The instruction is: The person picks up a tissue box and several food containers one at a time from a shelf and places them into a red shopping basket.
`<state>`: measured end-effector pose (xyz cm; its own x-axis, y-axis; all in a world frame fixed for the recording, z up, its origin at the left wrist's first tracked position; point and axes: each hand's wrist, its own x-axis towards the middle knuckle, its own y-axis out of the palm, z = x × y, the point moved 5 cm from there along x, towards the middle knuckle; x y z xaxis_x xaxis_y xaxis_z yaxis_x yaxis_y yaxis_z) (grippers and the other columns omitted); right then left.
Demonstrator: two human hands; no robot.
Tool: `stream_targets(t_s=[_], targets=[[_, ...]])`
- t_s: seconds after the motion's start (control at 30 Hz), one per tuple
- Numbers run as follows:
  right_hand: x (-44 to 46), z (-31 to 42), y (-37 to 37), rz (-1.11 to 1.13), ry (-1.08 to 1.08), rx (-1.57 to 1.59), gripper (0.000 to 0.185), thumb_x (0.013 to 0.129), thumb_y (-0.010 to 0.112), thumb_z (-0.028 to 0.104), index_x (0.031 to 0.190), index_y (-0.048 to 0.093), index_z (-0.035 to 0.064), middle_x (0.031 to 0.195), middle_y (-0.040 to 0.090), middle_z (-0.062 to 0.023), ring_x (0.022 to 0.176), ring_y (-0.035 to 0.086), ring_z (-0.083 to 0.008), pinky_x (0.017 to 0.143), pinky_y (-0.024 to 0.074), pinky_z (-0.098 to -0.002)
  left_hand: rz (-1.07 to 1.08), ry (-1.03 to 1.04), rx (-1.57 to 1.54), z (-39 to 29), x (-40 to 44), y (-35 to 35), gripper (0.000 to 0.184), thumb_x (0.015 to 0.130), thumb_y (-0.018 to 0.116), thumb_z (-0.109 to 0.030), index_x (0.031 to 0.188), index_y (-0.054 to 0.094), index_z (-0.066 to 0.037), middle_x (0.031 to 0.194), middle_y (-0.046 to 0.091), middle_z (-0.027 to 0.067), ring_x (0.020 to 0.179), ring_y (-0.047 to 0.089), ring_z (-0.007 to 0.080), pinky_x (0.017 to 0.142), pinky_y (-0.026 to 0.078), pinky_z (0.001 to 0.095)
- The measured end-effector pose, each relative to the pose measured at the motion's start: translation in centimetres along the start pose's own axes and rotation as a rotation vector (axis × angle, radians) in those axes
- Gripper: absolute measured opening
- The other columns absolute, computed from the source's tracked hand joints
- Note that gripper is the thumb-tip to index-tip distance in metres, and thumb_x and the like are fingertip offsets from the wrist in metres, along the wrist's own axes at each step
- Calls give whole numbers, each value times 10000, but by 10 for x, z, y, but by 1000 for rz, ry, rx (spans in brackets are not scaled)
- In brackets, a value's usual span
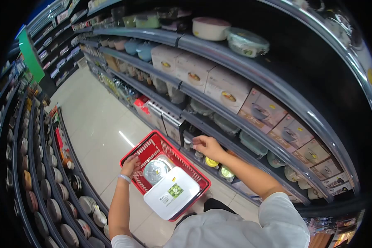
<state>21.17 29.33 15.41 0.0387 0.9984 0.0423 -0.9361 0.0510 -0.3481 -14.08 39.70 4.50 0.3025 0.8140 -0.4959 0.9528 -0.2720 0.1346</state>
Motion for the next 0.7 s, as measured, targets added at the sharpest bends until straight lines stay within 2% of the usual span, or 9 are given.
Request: stream_targets(t_s=[0.1,0.17,0.3,0.43,0.47,0.53,0.63,0.67,0.7], targets=[[-11,115,-58,-82,-136,-127,317,798,603,134,1079,560,-4,1009,620,-117,925,586,-174,824,446,-297,92,182,66,-92,-14,73,464,854,548,-255,1237,435,-19,1127,530,98,975,523,178,841,436,300],[-11,164,-102,-197,-317,-240,304,790,594,153,1038,575,-19,999,627,-155,917,612,-217,816,464,-314,211,337,103,-150,-21,132,451,863,539,-260,1229,444,-14,1112,544,92,1001,524,179,851,429,303],[-3,235,-195,-452,-434,-406,272,785,579,180,994,609,8,937,640,-158,875,624,-245,773,471,-338,374,626,241,-258,-47,256,440,861,546,-289,1194,484,-8,1108,558,86,1019,524,172,852,416,301],[18,256,-281,-777,-354,-676,319,772,574,285,956,632,31,935,638,-164,874,609,-323,745,469,-374,288,991,447,-343,-67,358,417,848,553,-291,1103,554,39,1024,600,108,972,538,177,824,407,276],[28,253,-299,-819,-236,-698,346,777,571,300,964,627,15,940,633,-177,880,607,-331,748,467,-378,224,1058,462,-360,-66,376,407,845,553,-292,1065,574,50,987,613,117,943,549,182,812,411,274],[46,242,-330,-893,5,-734,403,787,566,331,982,615,-17,950,625,-203,891,604,-345,753,464,-385,43,1136,556,-387,-50,402,501,831,500,-405,979,606,62,910,625,213,907,591,280,810,427,321],[67,222,-348,-671,129,-517,563,790,564,396,1078,543,-87,998,593,-258,943,585,-359,803,447,-392,-62,932,830,-409,-34,427,570,824,437,-463,986,608,56,904,613,242,929,572,359,831,418,368],[71,213,-349,-536,193,-319,707,783,564,448,1161,449,-138,1094,532,-303,1061,525,-354,884,403,-388,-85,945,879,-415,-22,433,571,825,426,-463,982,610,55,907,612,244,934,567,369,838,412,378],[73,208,-351,-552,181,-256,719,781,565,455,1168,443,-138,1125,511,-304,1094,498,-355,898,390,-387,-109,960,928,-418,-1,440,573,827,415,-463,977,612,53,910,612,247,939,561,380,845,406,388]])
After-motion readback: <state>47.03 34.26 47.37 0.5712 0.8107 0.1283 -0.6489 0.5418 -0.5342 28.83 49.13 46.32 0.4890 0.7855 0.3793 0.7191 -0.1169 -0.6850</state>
